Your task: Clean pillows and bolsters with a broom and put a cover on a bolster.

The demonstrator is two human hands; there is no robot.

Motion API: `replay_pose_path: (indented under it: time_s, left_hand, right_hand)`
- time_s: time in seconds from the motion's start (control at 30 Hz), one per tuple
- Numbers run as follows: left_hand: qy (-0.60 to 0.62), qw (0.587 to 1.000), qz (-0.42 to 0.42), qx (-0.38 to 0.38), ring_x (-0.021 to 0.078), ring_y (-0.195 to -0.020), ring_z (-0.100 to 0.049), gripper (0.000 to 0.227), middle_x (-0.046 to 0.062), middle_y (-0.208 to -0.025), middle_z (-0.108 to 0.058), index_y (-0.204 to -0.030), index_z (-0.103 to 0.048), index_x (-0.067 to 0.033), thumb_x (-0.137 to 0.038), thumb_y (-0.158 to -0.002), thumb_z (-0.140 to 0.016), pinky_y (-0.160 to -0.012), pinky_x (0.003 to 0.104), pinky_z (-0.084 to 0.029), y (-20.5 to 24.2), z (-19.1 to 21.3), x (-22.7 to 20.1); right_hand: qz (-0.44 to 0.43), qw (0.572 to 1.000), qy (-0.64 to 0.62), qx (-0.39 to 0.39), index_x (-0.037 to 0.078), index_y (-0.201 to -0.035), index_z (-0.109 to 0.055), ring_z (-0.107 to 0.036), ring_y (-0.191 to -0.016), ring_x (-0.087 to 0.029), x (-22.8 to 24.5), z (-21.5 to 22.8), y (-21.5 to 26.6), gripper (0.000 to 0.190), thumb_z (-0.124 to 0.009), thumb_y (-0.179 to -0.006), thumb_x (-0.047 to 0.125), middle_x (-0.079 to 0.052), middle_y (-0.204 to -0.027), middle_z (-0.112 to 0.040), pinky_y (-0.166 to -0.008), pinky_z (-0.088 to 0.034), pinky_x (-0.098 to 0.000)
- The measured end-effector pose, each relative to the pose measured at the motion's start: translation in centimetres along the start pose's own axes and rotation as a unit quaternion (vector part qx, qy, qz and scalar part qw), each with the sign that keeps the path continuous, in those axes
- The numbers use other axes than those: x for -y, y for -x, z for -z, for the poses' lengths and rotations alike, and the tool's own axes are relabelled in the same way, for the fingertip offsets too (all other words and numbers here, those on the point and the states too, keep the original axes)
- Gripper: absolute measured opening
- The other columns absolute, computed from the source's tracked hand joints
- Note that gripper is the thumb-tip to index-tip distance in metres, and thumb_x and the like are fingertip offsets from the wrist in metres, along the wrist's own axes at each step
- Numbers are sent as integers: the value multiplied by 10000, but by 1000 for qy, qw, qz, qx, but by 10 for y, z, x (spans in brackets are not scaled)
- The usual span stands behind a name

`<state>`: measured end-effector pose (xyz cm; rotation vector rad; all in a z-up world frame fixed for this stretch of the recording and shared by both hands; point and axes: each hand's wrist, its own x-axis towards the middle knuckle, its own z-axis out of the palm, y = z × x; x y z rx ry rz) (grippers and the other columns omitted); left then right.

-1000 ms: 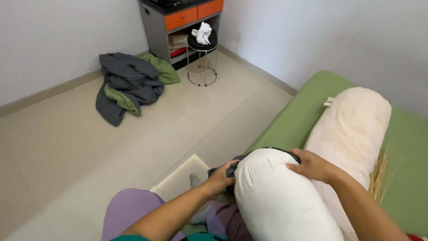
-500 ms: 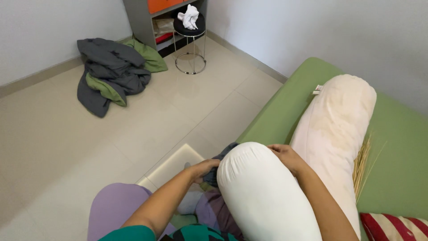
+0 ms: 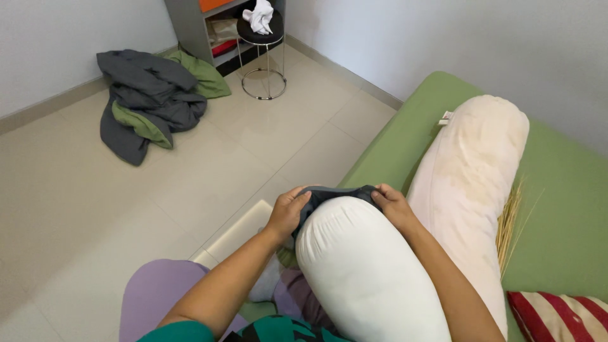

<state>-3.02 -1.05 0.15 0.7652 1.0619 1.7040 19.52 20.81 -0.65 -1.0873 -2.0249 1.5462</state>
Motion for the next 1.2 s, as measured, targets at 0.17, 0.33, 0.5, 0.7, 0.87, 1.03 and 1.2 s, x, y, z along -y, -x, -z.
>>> replay_pose_path:
  time_s: [0.17, 0.33, 0.5, 0.7, 0.87, 1.03, 1.2]
  left_hand:
    - [-115, 990, -61, 54, 114, -1077, -655, 368, 29, -1189, -732, -1356, -641, -50, -194, -1035, -532, -976, 266, -513, 15, -2, -2]
    - [-277, 959, -50, 19, 153, -857, -620, 260, 69, -905, -718, -1074, -741, -16, -229, -1102, -595, -803, 303, -534, 10, 7, 10]
    - [-245, 936, -221, 123, 166, -818, -579, 206, 51, -857, -623, -1117, -743, -39, -201, -1032, -648, -752, 318, -484, 38, -18, -28]
    - [-294, 899, -231, 228, 168, -722, -524, 247, 34, -764, -564, -1192, -752, -72, -202, -997, -674, -660, 334, -449, 44, -36, -59]
    - [-338, 894, -205, 209, 213, -709, -574, 250, 74, -754, -586, -1187, -760, -86, -192, -972, -689, -651, 350, -465, 21, -54, -58]
    - [-363, 812, -373, 263, 284, -898, -678, 158, 64, -928, -707, -1018, -716, -125, -118, -864, -683, -808, 401, -538, 27, -81, -37]
    - [-425, 816, -307, 243, 306, -796, -653, 237, 86, -830, -646, -1113, -750, -117, -112, -876, -763, -747, 418, -533, 42, -53, -13]
  right_hand:
    - [56, 984, -54, 159, 77, -1140, -695, -576, -775, -107, 67, 18, 50, 398, -548, -990, 414, 8, -853, -676, -676, -483, -273]
    - [-7, 983, 182, 32, 99, -901, -711, -634, -682, -134, 125, 4, 84, 278, -872, -743, 260, -9, -732, -686, -620, -525, -284]
    - [147, 952, 241, -122, 40, -711, -427, -470, -658, -178, 49, 32, 64, 442, -856, -808, 83, -83, -711, -522, -605, -447, -286]
    - [264, 963, 46, -8, 72, -958, -561, -598, -1014, -195, 67, 57, 81, 252, -763, -807, 79, -94, -1089, -621, -913, -493, -324]
    - [319, 915, 237, 67, 67, -1406, -460, -530, -1266, -303, 185, 11, 125, 920, -916, -625, 237, -165, -1369, -527, -1036, -436, -389]
    - [281, 883, 365, 88, 75, -1289, -544, -634, -1065, -371, 153, -23, 94, 682, -826, -672, 141, -171, -1156, -669, -882, -500, -433]
    - [196, 873, 446, -4, 83, -876, -602, -663, -910, -335, 76, -13, 80, 179, -691, -743, 4, -116, -863, -683, -762, -525, -433]
